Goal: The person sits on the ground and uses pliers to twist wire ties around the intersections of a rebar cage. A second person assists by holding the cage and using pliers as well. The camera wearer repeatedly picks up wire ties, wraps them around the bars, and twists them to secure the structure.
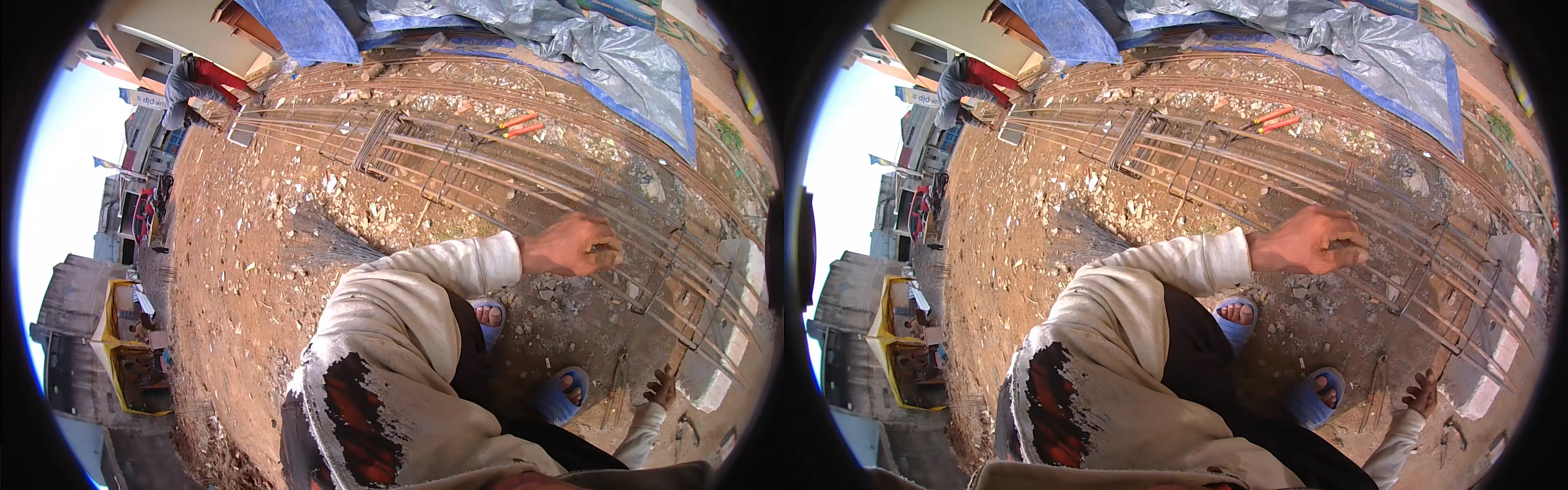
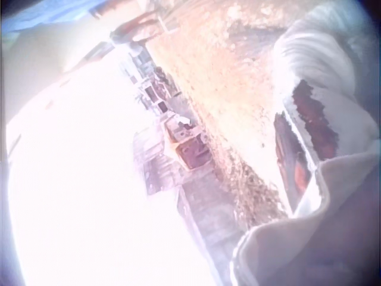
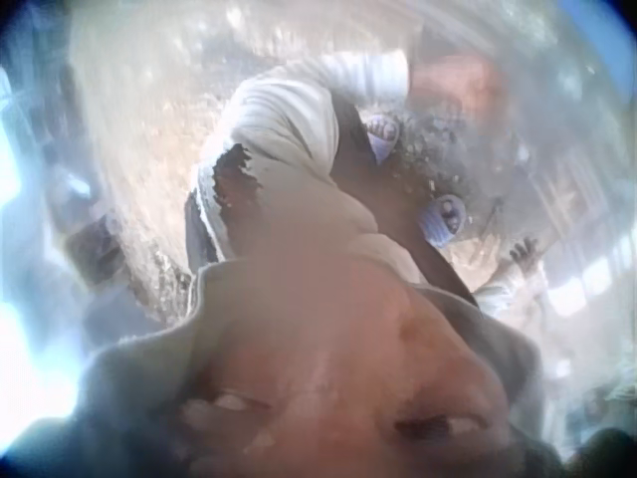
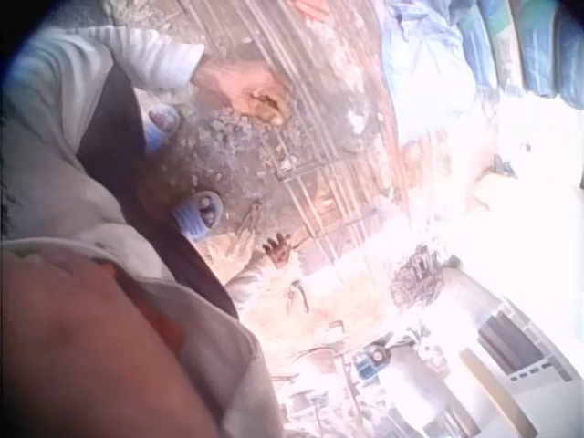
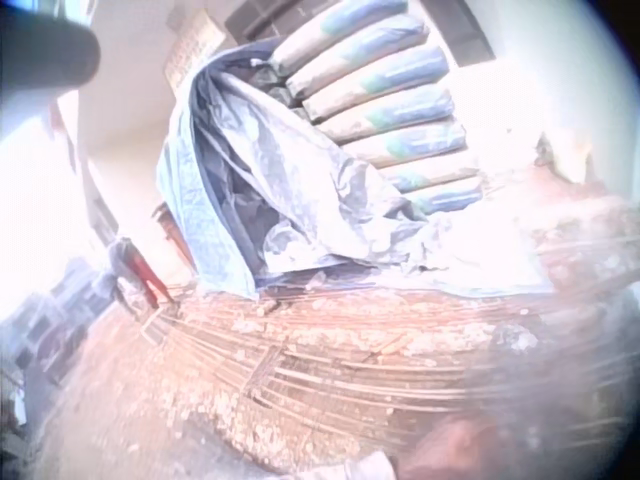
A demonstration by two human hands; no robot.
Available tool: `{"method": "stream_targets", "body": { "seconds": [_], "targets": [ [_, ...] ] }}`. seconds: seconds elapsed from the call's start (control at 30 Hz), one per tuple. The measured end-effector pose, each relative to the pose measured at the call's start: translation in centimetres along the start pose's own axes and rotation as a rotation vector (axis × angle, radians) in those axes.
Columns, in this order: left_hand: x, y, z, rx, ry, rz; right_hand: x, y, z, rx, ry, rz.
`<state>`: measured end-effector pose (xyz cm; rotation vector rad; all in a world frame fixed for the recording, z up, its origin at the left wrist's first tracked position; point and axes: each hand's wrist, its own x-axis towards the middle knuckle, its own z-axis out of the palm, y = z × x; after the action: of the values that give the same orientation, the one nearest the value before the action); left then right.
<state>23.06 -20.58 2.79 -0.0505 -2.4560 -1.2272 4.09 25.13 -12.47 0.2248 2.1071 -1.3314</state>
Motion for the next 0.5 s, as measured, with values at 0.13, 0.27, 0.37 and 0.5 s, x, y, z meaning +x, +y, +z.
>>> {"method": "stream_targets", "body": {
  "seconds": [0.13, 0.27, 0.37, 0.5],
  "targets": [
    [-2.7, -2.8, -8.0, 0.169, 0.769, -0.335, 10.7, -1.0, -3.7, 0.770, 0.203, -0.002],
    [-7.6, -8.2, -13.0, 0.203, 1.331, -0.373, 15.2, 3.8, -8.3, 0.972, 0.048, -0.156],
    [-18.5, -12.5, -12.4, 0.149, 1.648, -0.705, 8.3, -3.3, -1.2, 0.911, 0.040, -0.255],
    [-18.3, -12.7, -9.9, -0.542, 1.511, -0.945, 2.4, -9.7, 2.4, 0.860, 0.253, -0.288]
  ]
}}
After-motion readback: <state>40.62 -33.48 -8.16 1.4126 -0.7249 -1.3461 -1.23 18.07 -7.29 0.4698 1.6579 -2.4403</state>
